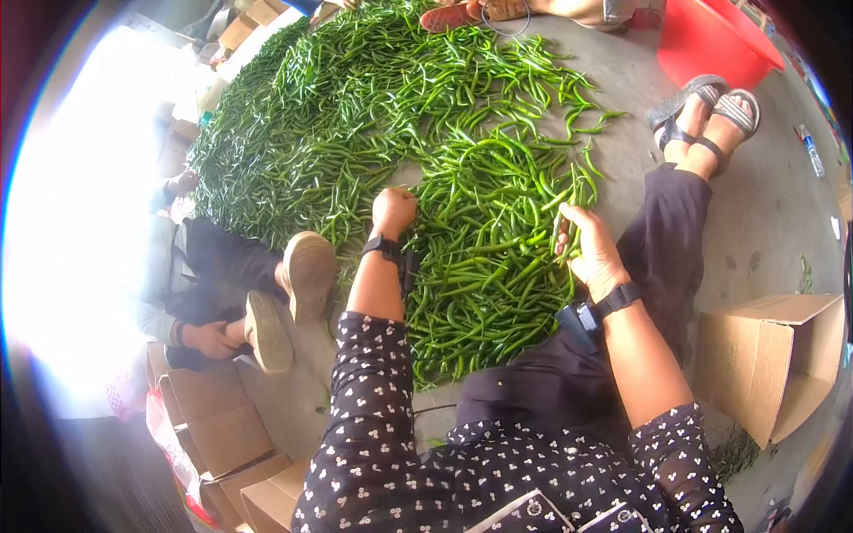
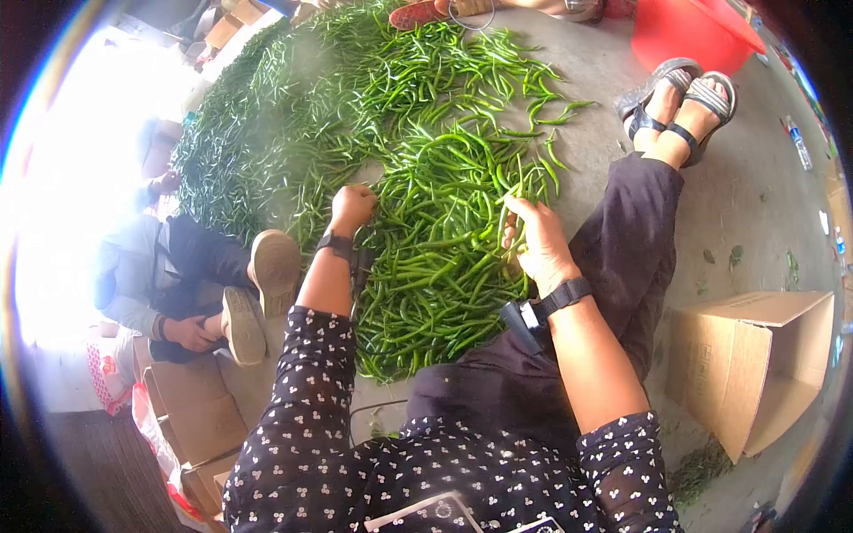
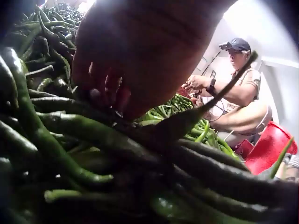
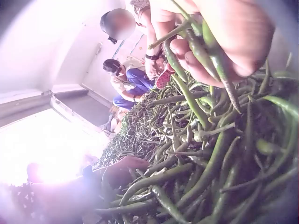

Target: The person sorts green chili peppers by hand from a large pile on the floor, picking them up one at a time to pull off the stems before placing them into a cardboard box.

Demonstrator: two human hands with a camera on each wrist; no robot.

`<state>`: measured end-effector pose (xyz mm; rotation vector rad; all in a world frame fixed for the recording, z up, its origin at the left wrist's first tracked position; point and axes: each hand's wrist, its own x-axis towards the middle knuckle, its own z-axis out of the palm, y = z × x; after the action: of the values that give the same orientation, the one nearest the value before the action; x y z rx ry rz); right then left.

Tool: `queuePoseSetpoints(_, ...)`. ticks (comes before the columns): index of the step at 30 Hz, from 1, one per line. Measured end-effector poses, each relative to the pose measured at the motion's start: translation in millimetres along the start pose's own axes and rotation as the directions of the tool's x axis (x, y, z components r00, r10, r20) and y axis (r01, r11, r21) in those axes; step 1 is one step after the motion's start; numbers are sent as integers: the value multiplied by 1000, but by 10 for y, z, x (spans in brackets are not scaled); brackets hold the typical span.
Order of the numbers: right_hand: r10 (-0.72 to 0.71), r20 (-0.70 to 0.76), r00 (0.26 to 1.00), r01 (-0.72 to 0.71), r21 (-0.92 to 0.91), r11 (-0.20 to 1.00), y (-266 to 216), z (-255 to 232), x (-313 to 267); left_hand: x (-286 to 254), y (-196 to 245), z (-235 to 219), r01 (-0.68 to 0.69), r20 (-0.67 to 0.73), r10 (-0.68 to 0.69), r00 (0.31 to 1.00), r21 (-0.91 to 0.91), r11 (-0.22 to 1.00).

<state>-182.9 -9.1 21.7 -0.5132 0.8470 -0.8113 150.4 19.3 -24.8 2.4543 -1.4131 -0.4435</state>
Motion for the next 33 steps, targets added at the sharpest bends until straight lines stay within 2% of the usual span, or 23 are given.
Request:
queuePoseSetpoints(1,1,-3,1000,-1,5,1000,7,2,-1,12,-25,-13,-2,4,2,1000,4,1000)
queuePoseSetpoints(3,8,11,1000,-8,22,1000,12,0,8,20,-44,-62,-78,-143,59,988,-126,989)
queuePoseSetpoints(4,17,18,1000,-18,28,999,7,1,10,1,-54,-105,-57,-119,32,992,-211,976)
queuePoseSetpoints(5,18,18,1000,-19,32,999,8,-1,10,-23,-57,-140,-57,-118,33,992,-207,977)
queuePoseSetpoints(6,19,23,1000,-19,39,999,7,-1,6,-62,-33,-188,5,-68,-38,997,-433,902)
queuePoseSetpoints(7,17,28,999,-19,46,999,2,-1,2,-104,-6,-235,72,-3,-96,995,-631,773)
queuePoseSetpoints(8,16,28,999,-17,47,999,-3,0,-8,-170,11,-284,84,26,-93,995,-704,705)
queuePoseSetpoints(9,4,26,1000,-5,42,999,-7,-5,-19,-299,90,-405,82,25,-90,996,-703,706)
queuePoseSetpoints(11,-10,26,1000,9,41,999,-17,-25,-38,-606,194,-645,55,40,-39,998,-582,811)
queuePoseSetpoints(13,-24,31,999,22,54,998,-24,-33,-46,-882,17,-744,-73,-42,60,997,-459,886)
queuePoseSetpoints(15,-15,38,999,13,56,998,-39,-17,-63,-1131,-474,-748,30,-3,-34,999,-364,931)
queuePoseSetpoints(17,-4,45,999,2,56,998,-38,-1,-76,-1580,-814,-886,33,-96,-34,995,-10,999)
queuePoseSetpoints(19,-11,40,999,9,42,999,-30,15,-87,-1979,-1348,-903,303,-119,-284,952,208,930)
queuePoseSetpoints(20,-14,43,999,12,37,999,-13,-3,-67,-2182,-1594,-952,358,-109,-342,934,309,881)
queuePoseSetpoints(21,-16,50,999,14,37,999,-21,3,-72,-2296,-1601,-1030,404,-103,-398,912,406,820)
queuePoseSetpoints(22,-15,49,999,13,32,999,-21,7,-81,-2303,-1595,-1034,406,-108,-397,911,403,821)
queuePoseSetpoints(24,2,16,1000,-2,18,1000,-30,31,-104,-2308,-1459,-1036,303,-59,-303,951,361,882)
queuePoseSetpoints(26,-2,18,1000,2,7,1000,-34,34,-113,-1957,-1076,-1021,253,86,-261,961,96,963)
queuePoseSetpoints(28,-12,15,1000,13,-10,1000,-46,30,-113,-1517,-752,-890,59,-8,-59,998,-69,996)
queuePoseSetpoints(30,-5,-8,1000,5,-29,1000,-48,14,-102,-1098,-313,-812,-69,-125,53,991,-128,989)
queuePoseSetpoints(32,-13,-11,1000,13,-24,1000,-53,-13,-96,-599,-154,-697,-36,-165,33,986,-14,999)
queuePoseSetpoints(33,-11,-2,1000,11,-7,1000,-41,-7,-85,-411,-92,-667,46,-142,-45,989,4,999)
